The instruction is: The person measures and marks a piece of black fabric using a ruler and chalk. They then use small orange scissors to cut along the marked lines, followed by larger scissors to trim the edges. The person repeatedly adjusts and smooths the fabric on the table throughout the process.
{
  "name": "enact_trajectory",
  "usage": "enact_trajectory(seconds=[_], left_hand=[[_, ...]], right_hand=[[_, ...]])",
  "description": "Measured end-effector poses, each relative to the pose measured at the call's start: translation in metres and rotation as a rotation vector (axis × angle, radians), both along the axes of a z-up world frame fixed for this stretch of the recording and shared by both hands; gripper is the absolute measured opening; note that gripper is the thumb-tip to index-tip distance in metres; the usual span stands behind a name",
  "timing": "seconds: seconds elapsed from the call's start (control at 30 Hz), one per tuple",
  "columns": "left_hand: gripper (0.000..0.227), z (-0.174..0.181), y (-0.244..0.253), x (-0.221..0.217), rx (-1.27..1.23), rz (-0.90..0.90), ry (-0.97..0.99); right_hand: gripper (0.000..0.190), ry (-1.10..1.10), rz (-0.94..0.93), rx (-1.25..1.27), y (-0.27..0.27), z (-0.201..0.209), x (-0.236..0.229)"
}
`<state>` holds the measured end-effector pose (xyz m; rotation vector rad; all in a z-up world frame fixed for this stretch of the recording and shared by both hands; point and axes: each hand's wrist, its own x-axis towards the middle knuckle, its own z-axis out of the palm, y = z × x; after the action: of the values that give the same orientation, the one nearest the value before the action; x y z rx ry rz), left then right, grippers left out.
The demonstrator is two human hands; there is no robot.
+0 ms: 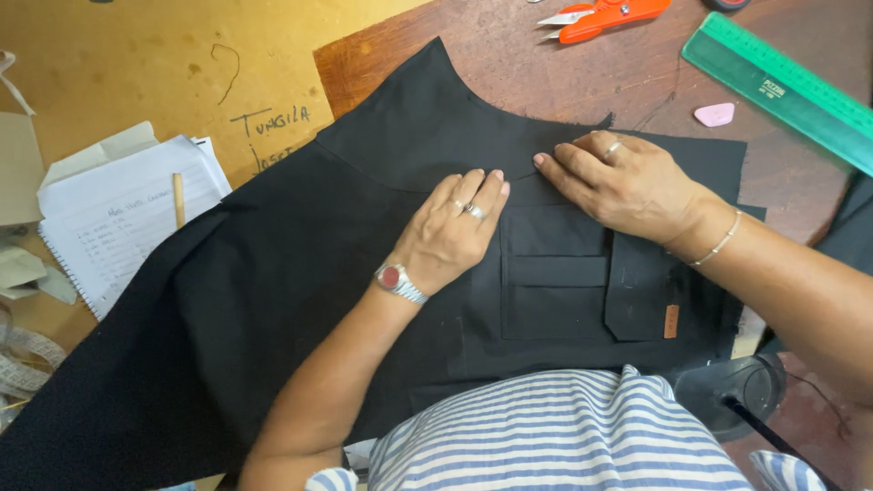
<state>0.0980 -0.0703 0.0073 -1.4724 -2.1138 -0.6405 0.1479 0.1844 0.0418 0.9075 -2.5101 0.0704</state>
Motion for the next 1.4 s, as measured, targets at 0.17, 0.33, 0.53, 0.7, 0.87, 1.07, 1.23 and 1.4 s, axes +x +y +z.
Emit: enact_trajectory(seconds=[0.17,0.33,0.53,0.7,0.87,1.07,1.23,1.4], left_hand=[[0.022,0.021,-0.051,-0.007,-0.085,-0.138,-0.077],[0.016,0.025,-0.073,-0.019,-0.067,-0.121,-0.147],[0.02,0.027,-0.069,-0.021,0.036,0.054,-0.139],[0.012,0.029,-0.03,-0.013,0.006,0.123,-0.125],[0.01,0.014,-0.008,-0.009,0.024,0.161,-0.12],[0.015,0.052,-0.011,0.002,-0.118,0.142,-0.234],[0.015,0.113,-0.023,0.052,0.118,-0.197,-0.904],[0.044,0.116,-0.019,0.08,-0.038,-0.204,-0.806]], right_hand=[[0.022,-0.078,0.055,-0.069,0.0,0.013,0.003],[0.05,-0.126,0.024,0.385,0.011,0.007,0.008],[0.067,-0.171,-0.022,0.393,0.004,0.004,0.009],[0.065,-0.145,-0.029,0.388,0.002,0.007,0.008],[0.061,-0.116,-0.018,0.346,0.002,0.01,0.006],[0.056,-0.125,-0.06,0.342,0.003,0.004,0.007],[0.051,-0.146,-0.062,0.325,0.003,0.006,0.004],[0.053,-0.115,-0.076,0.334,0.003,-0.001,0.008]])
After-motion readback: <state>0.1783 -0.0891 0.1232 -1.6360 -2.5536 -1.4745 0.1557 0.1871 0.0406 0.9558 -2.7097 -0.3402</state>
